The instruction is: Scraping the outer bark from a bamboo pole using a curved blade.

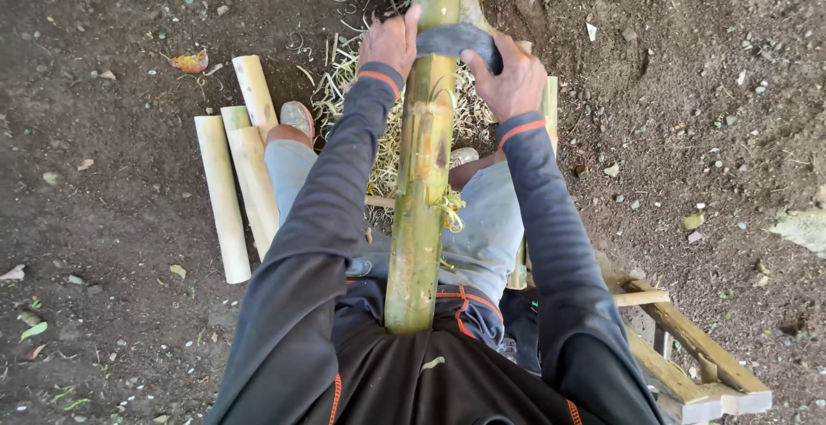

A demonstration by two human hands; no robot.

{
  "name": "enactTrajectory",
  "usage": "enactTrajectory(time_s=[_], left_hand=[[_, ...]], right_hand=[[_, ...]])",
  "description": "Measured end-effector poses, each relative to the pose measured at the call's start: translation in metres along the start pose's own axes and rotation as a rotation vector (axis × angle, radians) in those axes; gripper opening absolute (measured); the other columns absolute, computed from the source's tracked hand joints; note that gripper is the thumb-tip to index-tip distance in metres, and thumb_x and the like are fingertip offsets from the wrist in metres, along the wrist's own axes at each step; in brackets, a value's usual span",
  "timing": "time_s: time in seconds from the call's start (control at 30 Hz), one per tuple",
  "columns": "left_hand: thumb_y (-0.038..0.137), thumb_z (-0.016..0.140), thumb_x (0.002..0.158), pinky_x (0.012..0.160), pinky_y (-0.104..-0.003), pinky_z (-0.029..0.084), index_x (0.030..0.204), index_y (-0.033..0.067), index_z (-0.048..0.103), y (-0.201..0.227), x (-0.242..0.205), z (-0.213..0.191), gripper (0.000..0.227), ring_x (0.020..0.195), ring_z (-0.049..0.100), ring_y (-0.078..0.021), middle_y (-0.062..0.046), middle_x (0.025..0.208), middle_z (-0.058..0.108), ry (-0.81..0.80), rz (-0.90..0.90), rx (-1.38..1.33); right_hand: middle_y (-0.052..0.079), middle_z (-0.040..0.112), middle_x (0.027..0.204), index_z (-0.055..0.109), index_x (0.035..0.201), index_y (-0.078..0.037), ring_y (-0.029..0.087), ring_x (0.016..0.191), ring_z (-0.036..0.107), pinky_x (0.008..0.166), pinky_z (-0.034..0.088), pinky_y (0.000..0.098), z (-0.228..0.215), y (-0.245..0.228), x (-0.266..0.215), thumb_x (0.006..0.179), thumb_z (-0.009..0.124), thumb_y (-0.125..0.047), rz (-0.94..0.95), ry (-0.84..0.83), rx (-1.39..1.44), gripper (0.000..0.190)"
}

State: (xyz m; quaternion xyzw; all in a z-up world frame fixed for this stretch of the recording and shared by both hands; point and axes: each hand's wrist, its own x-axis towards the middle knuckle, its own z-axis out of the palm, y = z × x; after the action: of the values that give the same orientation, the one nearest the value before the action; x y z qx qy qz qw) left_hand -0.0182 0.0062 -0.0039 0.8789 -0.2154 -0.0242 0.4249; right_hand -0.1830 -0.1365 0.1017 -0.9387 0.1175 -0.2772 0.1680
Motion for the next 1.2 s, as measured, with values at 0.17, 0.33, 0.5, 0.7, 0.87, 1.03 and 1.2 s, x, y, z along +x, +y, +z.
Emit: enactTrajectory(time_s=[0.17,0.33,0.5,0.7,0.87,1.03,1.2], left_hand=[[0.049,0.032,0.109,0.064,-0.056,0.053,0.080,0.0007,0.073,0.006,-0.060,-0.014,0.070,0.065,0.066,-0.0473,-0.030,0.071,0.066,0.012,0.069,-0.002],[0.049,0.031,0.109,0.064,-0.054,0.053,0.077,-0.0002,0.070,0.015,-0.093,-0.030,0.070,0.059,0.066,-0.0440,-0.028,0.065,0.064,-0.174,-0.059,0.024],[0.048,0.032,0.110,0.064,-0.055,0.053,0.072,0.0013,0.069,0.005,-0.073,-0.013,0.071,0.062,0.065,-0.0460,-0.027,0.067,0.064,-0.002,0.114,0.052],[0.047,0.035,0.108,0.064,-0.058,0.052,0.073,0.0014,0.072,0.021,-0.122,-0.036,0.068,0.062,0.065,-0.0467,-0.029,0.066,0.064,-0.070,0.063,0.077],[0.047,0.035,0.110,0.065,-0.057,0.052,0.073,0.0005,0.070,0.023,-0.119,-0.037,0.069,0.063,0.064,-0.0471,-0.029,0.068,0.064,-0.112,0.057,0.075],[0.047,0.037,0.107,0.061,-0.056,0.052,0.081,0.0030,0.072,0.034,-0.101,-0.037,0.062,0.062,0.064,-0.0471,-0.027,0.068,0.064,-0.014,0.096,0.026],[0.024,0.058,0.107,0.065,-0.046,0.049,0.083,-0.0039,0.064,-0.006,-0.096,-0.037,0.038,0.064,0.061,-0.0319,-0.017,0.076,0.063,0.028,0.223,-0.207]], right_hand=[[0.022,0.072,0.083,0.072,0.109,0.000,0.038,0.071,0.071,0.063,0.055,0.0445,-0.020,-0.011,-0.041,0.091,0.086,-0.041,0.007,-0.031,0.061,0.047],[0.022,0.071,0.082,0.072,0.106,-0.001,0.039,0.071,0.070,0.063,0.055,0.0446,-0.040,-0.030,-0.065,0.091,0.085,-0.041,0.098,-0.126,0.063,0.044],[0.021,0.068,0.071,0.074,0.103,-0.002,0.039,0.064,0.069,0.058,0.053,0.0458,-0.041,-0.032,-0.050,0.088,0.084,-0.046,0.165,-0.184,0.003,0.047],[0.019,0.067,0.067,0.072,0.096,-0.004,0.037,0.058,0.068,0.057,0.052,0.0478,-0.054,-0.045,-0.082,0.088,0.082,-0.048,0.244,-0.226,0.036,0.046],[0.021,0.068,0.070,0.072,0.096,-0.003,0.040,0.063,0.068,0.058,0.052,0.0488,-0.052,-0.037,-0.076,0.086,0.084,-0.045,0.209,-0.275,-0.026,0.045],[0.021,0.070,0.079,0.069,0.098,-0.001,0.041,0.074,0.070,0.065,0.055,0.0473,-0.036,-0.027,-0.057,0.086,0.088,-0.045,0.061,-0.305,0.028,0.050],[0.018,0.076,0.091,0.075,0.119,-0.008,0.036,0.078,0.074,0.070,0.057,0.0427,-0.039,-0.030,-0.042,0.080,0.090,-0.032,0.052,-0.174,0.142,0.048]])
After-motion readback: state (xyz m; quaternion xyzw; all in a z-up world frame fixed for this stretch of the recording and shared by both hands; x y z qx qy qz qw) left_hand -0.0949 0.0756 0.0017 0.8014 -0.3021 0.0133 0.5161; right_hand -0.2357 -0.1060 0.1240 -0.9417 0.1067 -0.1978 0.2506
